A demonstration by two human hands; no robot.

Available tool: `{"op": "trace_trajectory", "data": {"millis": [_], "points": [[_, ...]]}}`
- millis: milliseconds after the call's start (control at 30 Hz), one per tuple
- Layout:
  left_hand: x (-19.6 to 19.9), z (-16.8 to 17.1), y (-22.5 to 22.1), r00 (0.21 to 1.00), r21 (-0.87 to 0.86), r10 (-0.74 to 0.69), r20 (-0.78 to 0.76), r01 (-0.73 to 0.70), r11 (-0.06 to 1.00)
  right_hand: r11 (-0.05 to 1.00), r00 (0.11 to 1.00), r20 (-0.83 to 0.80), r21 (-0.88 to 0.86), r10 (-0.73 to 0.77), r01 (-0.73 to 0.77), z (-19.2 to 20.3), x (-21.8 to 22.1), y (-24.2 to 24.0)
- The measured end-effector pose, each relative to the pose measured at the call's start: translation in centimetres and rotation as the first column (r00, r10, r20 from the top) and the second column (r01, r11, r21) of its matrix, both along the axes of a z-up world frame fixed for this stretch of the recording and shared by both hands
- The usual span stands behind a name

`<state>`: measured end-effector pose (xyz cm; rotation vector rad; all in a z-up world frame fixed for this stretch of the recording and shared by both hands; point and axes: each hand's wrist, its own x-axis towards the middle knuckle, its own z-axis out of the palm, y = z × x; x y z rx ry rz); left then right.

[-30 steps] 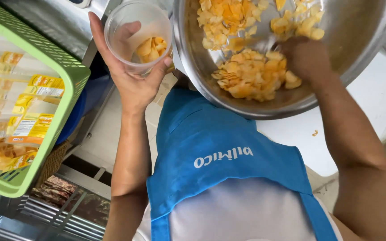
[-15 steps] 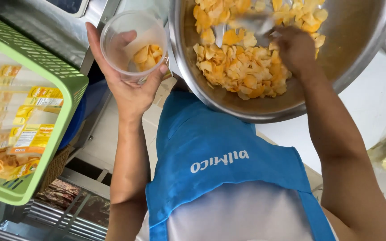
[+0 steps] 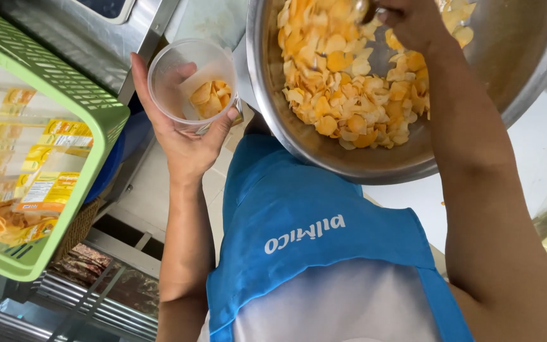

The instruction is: The person scoops dried fruit pieces from a large metal bowl into a clear plastic container and then transfers the pieces from the container into a plastic bag, placing the bag on a scale and then into a basket.

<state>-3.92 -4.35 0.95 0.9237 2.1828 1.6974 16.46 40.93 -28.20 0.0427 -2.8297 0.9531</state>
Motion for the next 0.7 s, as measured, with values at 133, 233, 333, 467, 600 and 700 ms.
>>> {"op": "trace_trajectory", "data": {"millis": [133,233,333,467,600,700], "points": [[0.1,-0.6,-0.7,1.000,0.003,0.007,0.013,-0.007,1.000,0.944,0.759,0.631,-0.126,-0.162,0.306,9.1,0.0,-4.3],[0.1,-1.9,-1.4,1.000,0.007,0.009,0.000,-0.009,1.000,0.923,0.865,0.444,-0.177,-0.235,0.342,8.6,3.8,-4.7],[0.2,-2.1,-0.8,1.000,0.041,-0.021,0.013,0.021,0.999,0.854,0.852,0.329,-0.191,-0.408,0.483,9.0,5.2,-7.3],[0.9,-2.7,-0.4,0.998,0.072,-0.056,0.027,0.054,0.996,0.792,0.770,0.506,-0.245,-0.388,0.560,12.6,3.1,-13.6],[1.1,-2.6,-0.8,0.998,0.085,-0.068,0.017,0.067,0.994,0.843,0.825,0.522,-0.325,-0.219,0.429,4.1,5.4,-15.4],[1.4,-2.2,-1.0,0.995,0.104,-0.086,0.055,0.079,0.991,0.521,0.603,0.797,-0.495,-0.047,0.695,7.5,4.5,-15.7]]}}
